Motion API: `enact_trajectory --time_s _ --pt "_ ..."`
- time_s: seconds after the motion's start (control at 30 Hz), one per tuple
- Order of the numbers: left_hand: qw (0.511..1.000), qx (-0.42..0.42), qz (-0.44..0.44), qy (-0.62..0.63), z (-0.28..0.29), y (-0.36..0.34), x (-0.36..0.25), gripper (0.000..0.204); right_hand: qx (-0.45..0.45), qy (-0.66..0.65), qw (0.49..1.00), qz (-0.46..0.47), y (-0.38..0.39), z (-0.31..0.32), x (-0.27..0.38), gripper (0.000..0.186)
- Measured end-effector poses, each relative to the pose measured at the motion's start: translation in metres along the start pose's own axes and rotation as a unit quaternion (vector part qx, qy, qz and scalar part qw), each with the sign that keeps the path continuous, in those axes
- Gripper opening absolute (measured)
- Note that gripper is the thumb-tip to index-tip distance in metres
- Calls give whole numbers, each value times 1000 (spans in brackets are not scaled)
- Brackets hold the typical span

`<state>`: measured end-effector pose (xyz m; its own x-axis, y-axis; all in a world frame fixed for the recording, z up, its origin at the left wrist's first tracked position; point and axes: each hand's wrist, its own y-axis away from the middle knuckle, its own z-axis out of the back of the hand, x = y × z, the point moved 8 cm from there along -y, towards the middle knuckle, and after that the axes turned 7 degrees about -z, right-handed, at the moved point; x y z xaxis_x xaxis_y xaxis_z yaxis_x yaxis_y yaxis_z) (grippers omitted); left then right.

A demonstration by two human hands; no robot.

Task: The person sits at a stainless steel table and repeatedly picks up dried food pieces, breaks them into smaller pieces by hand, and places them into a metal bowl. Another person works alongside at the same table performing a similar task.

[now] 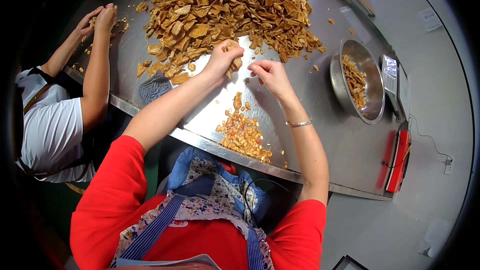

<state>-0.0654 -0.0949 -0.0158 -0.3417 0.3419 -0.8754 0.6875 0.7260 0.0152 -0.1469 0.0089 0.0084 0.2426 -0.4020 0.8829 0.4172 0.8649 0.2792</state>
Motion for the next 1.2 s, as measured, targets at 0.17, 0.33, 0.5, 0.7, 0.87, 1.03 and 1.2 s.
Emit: enact_trajectory --time_s 0.17,0.33,0.5,0.7,0.87,1.03,1.2 --pt "998 -46 34 20 13 3 1 12 -28 350 936 2 29 -37 -2 32" --pt "999 -16 20 -40 4 3 6 16 -30 166 985 -25 27 -36 -18 19" --pt "990 64 102 -70 -8 12 18 26 -154 -124 976 89 37 18 4 14" --pt "960 214 179 -26 -39 30 28 28 -272 115 909 295 66 16 27 15" --pt "974 183 92 -96 -34 24 19 18 -180 -139 960 166 53 18 7 14" --pt "969 200 61 -134 -41 29 16 16 -208 -60 968 131 47 14 -11 15" --pt "968 219 38 -112 -46 35 18 18 -143 -106 980 85 44 4 -18 14"
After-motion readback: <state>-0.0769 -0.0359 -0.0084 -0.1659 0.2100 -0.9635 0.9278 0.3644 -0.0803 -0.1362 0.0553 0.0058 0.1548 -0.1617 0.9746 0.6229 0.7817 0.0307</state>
